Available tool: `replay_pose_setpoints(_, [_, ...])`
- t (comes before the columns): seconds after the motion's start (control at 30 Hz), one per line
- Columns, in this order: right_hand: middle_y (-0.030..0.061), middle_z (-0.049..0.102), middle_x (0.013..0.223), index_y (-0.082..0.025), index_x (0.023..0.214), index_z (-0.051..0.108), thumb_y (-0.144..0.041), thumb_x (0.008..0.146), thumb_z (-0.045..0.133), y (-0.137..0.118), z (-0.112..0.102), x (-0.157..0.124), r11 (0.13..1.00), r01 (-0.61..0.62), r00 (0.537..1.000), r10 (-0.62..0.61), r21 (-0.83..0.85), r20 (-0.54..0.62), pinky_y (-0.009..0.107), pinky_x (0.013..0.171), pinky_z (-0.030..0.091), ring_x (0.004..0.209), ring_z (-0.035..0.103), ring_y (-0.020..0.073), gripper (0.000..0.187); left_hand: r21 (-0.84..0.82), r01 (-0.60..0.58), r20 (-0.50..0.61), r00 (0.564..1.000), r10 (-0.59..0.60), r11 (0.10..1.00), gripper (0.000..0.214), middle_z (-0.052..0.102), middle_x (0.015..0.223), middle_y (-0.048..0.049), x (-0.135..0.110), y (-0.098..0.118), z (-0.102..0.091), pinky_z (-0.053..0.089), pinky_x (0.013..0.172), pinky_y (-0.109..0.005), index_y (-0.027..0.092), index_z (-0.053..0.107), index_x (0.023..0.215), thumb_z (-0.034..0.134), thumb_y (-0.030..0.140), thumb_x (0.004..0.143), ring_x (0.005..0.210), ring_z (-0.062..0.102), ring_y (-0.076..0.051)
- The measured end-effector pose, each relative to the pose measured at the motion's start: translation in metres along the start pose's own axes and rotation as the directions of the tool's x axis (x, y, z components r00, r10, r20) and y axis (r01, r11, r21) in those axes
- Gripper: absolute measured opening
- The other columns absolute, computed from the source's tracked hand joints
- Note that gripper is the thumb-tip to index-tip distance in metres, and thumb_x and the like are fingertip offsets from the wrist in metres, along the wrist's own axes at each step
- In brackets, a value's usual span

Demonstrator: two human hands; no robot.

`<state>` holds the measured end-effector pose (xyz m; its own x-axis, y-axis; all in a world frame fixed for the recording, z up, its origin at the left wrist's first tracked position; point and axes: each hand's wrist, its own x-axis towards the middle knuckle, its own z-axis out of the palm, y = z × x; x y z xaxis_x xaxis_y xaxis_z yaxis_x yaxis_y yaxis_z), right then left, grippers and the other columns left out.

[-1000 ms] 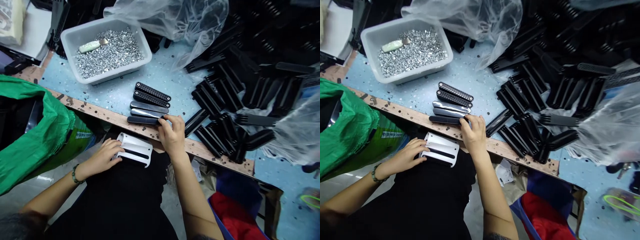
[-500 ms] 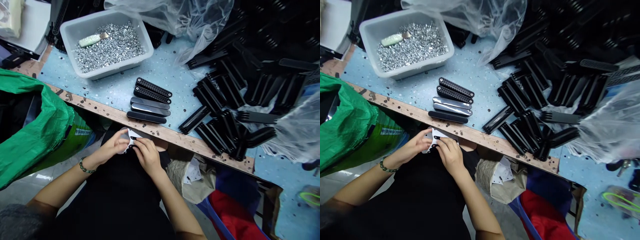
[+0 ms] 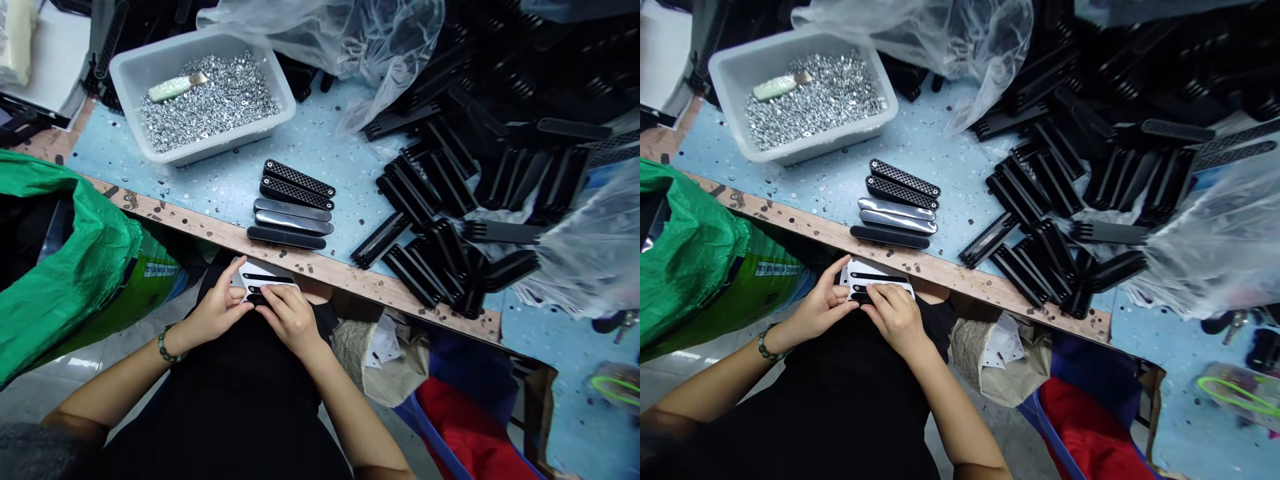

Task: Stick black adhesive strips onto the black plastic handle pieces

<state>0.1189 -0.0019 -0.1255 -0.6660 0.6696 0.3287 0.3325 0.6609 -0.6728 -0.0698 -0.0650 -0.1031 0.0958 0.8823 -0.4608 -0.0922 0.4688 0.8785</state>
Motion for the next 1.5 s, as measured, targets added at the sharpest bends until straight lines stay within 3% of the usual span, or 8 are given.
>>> replay_pose_setpoints(0.27, [0.0138, 0.068, 0.107, -0.011, 0.126, 0.059, -0.025, 0.091, 0.060, 0.001, -0.012, 0.007, 0.995, 0.053, 0.995, -0.046, -0.085, 0.084, 0.034, 0.080, 0.055, 0.096, 0.063, 0.0216, 0.037, 0.157, -0.061, 0.046, 0.997, 0.055, 0.986, 0.077, 0.041, 0.062, 0.0067, 0.003, 0.007, -0.004, 0.031, 0.054, -0.015, 0.022, 0.002, 0.155, 0.049, 0.030, 0.094, 0.054, 0.037, -0.005])
replay_pose_setpoints(0.53, [0.0080, 0.069, 0.100, -0.020, 0.114, 0.067, -0.015, 0.094, 0.050, 0.000, -0.014, 0.018, 0.942, -0.151, 0.986, 0.164, 0.298, -0.016, 0.034, 0.080, 0.055, 0.092, 0.064, 0.0178, 0.027, 0.411, -0.215, 0.006, 0.972, 0.233, 0.886, 0.044, 0.069, 0.090, -0.0035, 0.011, 0.005, -0.004, 0.048, 0.074, -0.018, 0.018, 0.045, 0.138, 0.048, 0.030, 0.096, 0.077, 0.063, -0.009])
replay_pose_setpoints(0.67, [0.0069, 0.071, 0.097, -0.022, 0.111, 0.069, -0.021, 0.097, 0.046, 0.009, -0.022, 0.012, 0.829, -0.328, 0.889, 0.433, 0.453, -0.150, 0.037, 0.084, 0.055, 0.093, 0.067, 0.0188, 0.027, 0.484, -0.057, -0.056, 0.994, 0.096, 0.873, 0.031, 0.066, 0.079, -0.0013, 0.010, 0.005, -0.008, 0.044, 0.061, -0.016, 0.017, 0.061, 0.117, 0.047, 0.034, 0.095, 0.065, 0.059, -0.008])
replay_pose_setpoints(0.77, [0.0057, 0.069, 0.092, -0.024, 0.114, 0.068, -0.026, 0.098, 0.047, 0.025, -0.041, 0.021, 0.769, -0.348, 0.824, 0.523, 0.536, -0.216, 0.036, 0.080, 0.055, 0.086, 0.066, 0.0176, 0.027, 0.625, -0.076, 0.118, 0.993, 0.001, 0.777, 0.044, 0.062, 0.069, 0.0021, 0.005, 0.017, -0.022, 0.042, 0.059, -0.017, 0.021, 0.055, 0.131, 0.054, 0.040, 0.091, 0.062, 0.058, -0.009])
replay_pose_setpoints(0.83, [0.0062, 0.066, 0.099, -0.026, 0.117, 0.067, -0.028, 0.093, 0.056, 0.034, -0.058, 0.041, 0.825, -0.324, 0.854, 0.466, 0.464, -0.232, 0.036, 0.082, 0.054, 0.091, 0.064, 0.0179, 0.026, 0.639, -0.119, 0.170, 0.985, 0.012, 0.760, 0.054, 0.064, 0.074, 0.0023, 0.007, 0.033, -0.036, 0.045, 0.063, -0.017, 0.024, 0.046, 0.141, 0.055, 0.042, 0.091, 0.065, 0.060, -0.010])
replay_pose_setpoints(1.03, [0.0052, 0.064, 0.096, -0.022, 0.105, 0.065, -0.025, 0.088, 0.064, 0.046, -0.078, 0.134, 0.983, -0.168, 0.977, 0.176, 0.074, -0.123, 0.032, 0.081, 0.051, 0.091, 0.061, 0.0174, 0.018, 0.581, -0.193, -0.280, 0.865, 0.417, 0.791, 0.034, 0.061, 0.110, -0.0081, 0.075, 0.090, -0.060, 0.051, 0.081, -0.023, 0.017, 0.062, 0.117, 0.050, 0.036, 0.092, 0.096, 0.062, -0.014])
replay_pose_setpoints(1.23, [0.0057, 0.063, 0.097, -0.020, 0.098, 0.066, -0.022, 0.088, 0.061, 0.065, -0.057, 0.179, 0.989, -0.115, 0.991, 0.120, -0.095, 0.054, 0.033, 0.084, 0.049, 0.092, 0.061, 0.0193, 0.011, 0.349, -0.195, -0.225, 0.932, 0.284, 0.917, 0.036, 0.067, 0.111, -0.0101, 0.142, 0.098, -0.059, 0.054, 0.082, -0.030, 0.014, 0.060, 0.121, 0.054, 0.025, 0.088, 0.092, 0.067, -0.016])
replay_pose_setpoints(1.5, [0.0049, 0.064, 0.099, -0.022, 0.099, 0.067, -0.023, 0.089, 0.060, 0.068, -0.050, 0.186, 0.974, -0.170, 0.972, 0.191, -0.152, 0.139, 0.033, 0.083, 0.048, 0.093, 0.062, 0.0202, 0.012, 0.196, -0.214, -0.170, 0.954, 0.248, 0.957, 0.036, 0.068, 0.114, -0.0080, 0.149, 0.094, -0.060, 0.055, 0.079, -0.027, 0.016, 0.065, 0.118, 0.060, 0.026, 0.085, 0.092, 0.068, -0.016])
